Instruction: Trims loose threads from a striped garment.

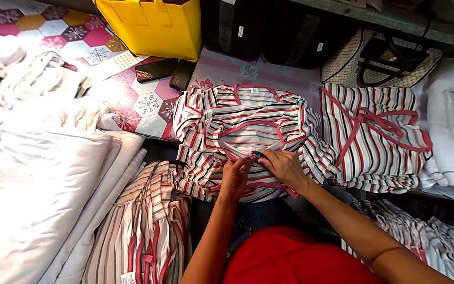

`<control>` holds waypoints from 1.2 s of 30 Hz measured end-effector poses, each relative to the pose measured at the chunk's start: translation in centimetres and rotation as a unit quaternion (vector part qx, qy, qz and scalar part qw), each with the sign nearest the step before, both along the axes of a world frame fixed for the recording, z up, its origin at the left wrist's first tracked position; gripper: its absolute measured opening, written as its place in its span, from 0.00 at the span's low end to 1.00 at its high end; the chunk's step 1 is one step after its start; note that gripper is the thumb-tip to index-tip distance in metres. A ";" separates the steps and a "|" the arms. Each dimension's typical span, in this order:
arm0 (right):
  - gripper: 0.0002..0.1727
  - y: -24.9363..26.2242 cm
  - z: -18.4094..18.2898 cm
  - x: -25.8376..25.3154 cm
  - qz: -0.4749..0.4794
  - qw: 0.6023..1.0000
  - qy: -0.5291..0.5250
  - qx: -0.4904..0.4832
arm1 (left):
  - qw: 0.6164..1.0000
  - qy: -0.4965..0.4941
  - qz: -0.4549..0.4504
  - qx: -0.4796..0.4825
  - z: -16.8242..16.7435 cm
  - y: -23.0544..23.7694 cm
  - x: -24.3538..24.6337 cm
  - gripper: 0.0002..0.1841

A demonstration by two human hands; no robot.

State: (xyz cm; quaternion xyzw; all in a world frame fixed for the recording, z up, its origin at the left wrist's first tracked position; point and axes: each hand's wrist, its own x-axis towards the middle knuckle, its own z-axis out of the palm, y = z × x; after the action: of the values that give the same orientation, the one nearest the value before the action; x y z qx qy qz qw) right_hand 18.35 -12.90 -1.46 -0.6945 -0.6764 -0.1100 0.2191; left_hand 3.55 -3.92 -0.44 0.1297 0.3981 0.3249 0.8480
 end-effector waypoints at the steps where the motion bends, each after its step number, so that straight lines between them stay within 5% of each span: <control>1: 0.24 0.0 0.0 0.0 -0.001 1.000 0.001 0.001 | 1.000 -0.001 0.000 0.000 0.0 0.0 0.0 0.12; 5: 0.22 -0.2 0.3 0.0 -0.021 0.991 0.129 -0.028 | 1.000 -0.002 -0.004 0.004 0.0 0.0 -0.1 0.11; 9: 0.20 0.0 2.7 0.5 -0.039 0.856 0.503 -0.114 | 1.000 -0.012 -0.001 0.012 0.1 0.0 -0.2 0.12; 11: 0.18 0.3 3.1 0.1 -0.032 0.882 0.458 -0.104 | 0.998 -0.032 -0.010 0.053 0.1 -0.1 -0.4 0.13; 14: 0.23 1.7 1.8 -1.2 -0.040 0.980 0.196 -0.017 | 0.976 0.012 -0.057 0.208 0.6 0.3 -0.4 0.14; 16: 0.15 3.0 1.3 -1.0 -0.069 0.981 0.183 -0.019 | 0.934 0.116 -0.076 0.328 0.5 1.0 -0.5 0.19; 19: 0.13 5.5 2.7 1.2 -0.117 0.897 0.395 -0.158 | 0.800 0.297 -0.056 0.518 -0.5 2.4 -1.1 0.31; 21: 0.13 6.7 2.8 2.7 -0.130 0.859 0.469 -0.157 | 0.693 0.366 0.012 0.622 -1.3 2.4 -1.1 0.24; 24: 0.15 6.6 3.7 2.8 -0.121 0.893 0.406 -0.153 | 0.596 0.382 -0.003 0.707 -1.7 0.7 -0.3 0.09; 27: 0.23 5.8 4.9 1.2 -0.115 0.933 0.244 -0.239 | 0.571 0.405 -0.121 0.703 -3.0 0.4 0.5 0.11; 29: 0.18 6.1 4.3 1.6 -0.119 0.928 0.208 -0.287 | 0.553 0.416 -0.148 0.707 -3.5 0.9 0.6 0.08; 32: 0.14 7.1 2.7 4.8 -0.098 0.879 0.377 -0.274 | 0.567 0.415 -0.276 0.656 -0.2 1.0 -0.7 0.09; 34: 0.16 7.7 2.3 5.9 -0.090 0.813 0.517 -0.253 | 0.562 0.426 -0.402 0.584 2.9 1.3 -1.7 0.12; 36: 0.15 8.2 2.3 6.1 -0.100 0.752 0.598 -0.260 | 0.562 0.445 -0.406 0.567 4.1 1.2 -2.4 0.13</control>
State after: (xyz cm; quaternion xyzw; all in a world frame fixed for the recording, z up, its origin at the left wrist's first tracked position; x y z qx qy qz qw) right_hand 24.47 -4.65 0.84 -0.7126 -0.3366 0.4861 0.3777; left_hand 1.16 -2.67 3.64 0.8598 0.3643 0.0064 0.3576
